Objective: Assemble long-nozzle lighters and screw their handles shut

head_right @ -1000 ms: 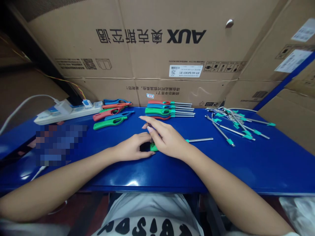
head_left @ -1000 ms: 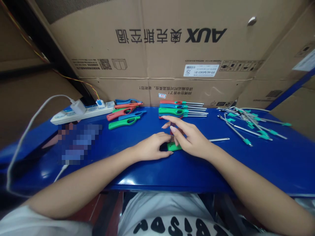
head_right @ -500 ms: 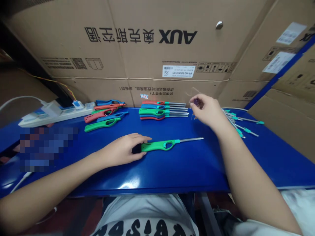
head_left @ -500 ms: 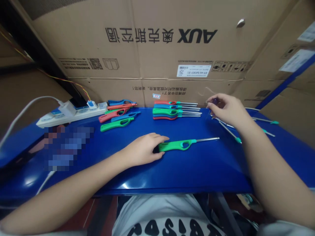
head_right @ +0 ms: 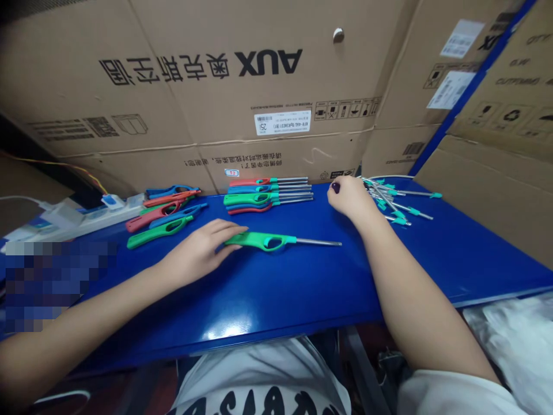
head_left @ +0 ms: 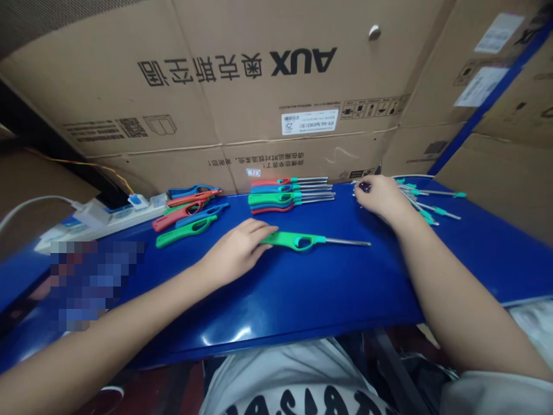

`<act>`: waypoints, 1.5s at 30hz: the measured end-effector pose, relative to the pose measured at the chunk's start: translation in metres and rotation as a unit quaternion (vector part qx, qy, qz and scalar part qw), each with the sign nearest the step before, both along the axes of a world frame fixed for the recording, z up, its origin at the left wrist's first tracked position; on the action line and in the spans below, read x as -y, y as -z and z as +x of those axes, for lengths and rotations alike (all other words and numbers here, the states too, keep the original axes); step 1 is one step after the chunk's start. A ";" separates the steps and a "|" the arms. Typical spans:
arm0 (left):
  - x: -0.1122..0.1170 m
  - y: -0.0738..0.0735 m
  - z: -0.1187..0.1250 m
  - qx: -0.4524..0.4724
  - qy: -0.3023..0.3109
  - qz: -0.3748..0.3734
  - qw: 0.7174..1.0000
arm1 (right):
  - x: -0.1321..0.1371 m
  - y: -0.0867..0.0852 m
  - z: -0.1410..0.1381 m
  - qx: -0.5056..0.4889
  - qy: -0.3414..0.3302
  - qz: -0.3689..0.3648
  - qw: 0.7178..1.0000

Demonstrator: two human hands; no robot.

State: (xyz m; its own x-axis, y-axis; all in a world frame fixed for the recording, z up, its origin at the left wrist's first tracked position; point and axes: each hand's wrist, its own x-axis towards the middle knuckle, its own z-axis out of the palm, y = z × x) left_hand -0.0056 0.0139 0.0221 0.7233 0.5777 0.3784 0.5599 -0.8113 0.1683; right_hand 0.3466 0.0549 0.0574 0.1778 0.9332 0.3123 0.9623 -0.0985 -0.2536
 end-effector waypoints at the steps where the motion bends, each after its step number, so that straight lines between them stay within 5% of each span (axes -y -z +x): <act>1: -0.007 -0.004 -0.003 0.012 0.005 0.018 1.000 | 0.001 0.000 0.000 -0.001 0.001 -0.009 1.000; 10: -0.070 -0.049 -0.019 0.083 -0.105 0.010 0.991 | -0.009 0.010 0.003 0.029 -0.051 -0.065 0.996; 18: -0.126 -0.051 -0.007 0.142 -0.165 -0.057 0.974 | -0.007 0.021 -0.010 0.022 -0.057 -0.129 0.990; 22: -0.117 -0.046 -0.001 0.151 -0.139 -0.060 0.977 | -0.004 0.020 -0.012 0.029 -0.063 -0.147 0.987; 27: -0.074 -0.028 0.000 0.136 -0.063 -0.057 0.987 | -0.001 0.017 -0.009 0.031 -0.068 -0.186 0.980; 31: -0.053 -0.010 -0.008 0.112 -0.071 -0.107 0.985 | 0.000 0.014 -0.006 0.036 -0.057 -0.219 0.974; 45: -0.069 0.021 -0.019 0.142 -0.110 -0.165 0.970 | -0.001 0.013 0.006 -0.002 -0.023 -0.264 0.964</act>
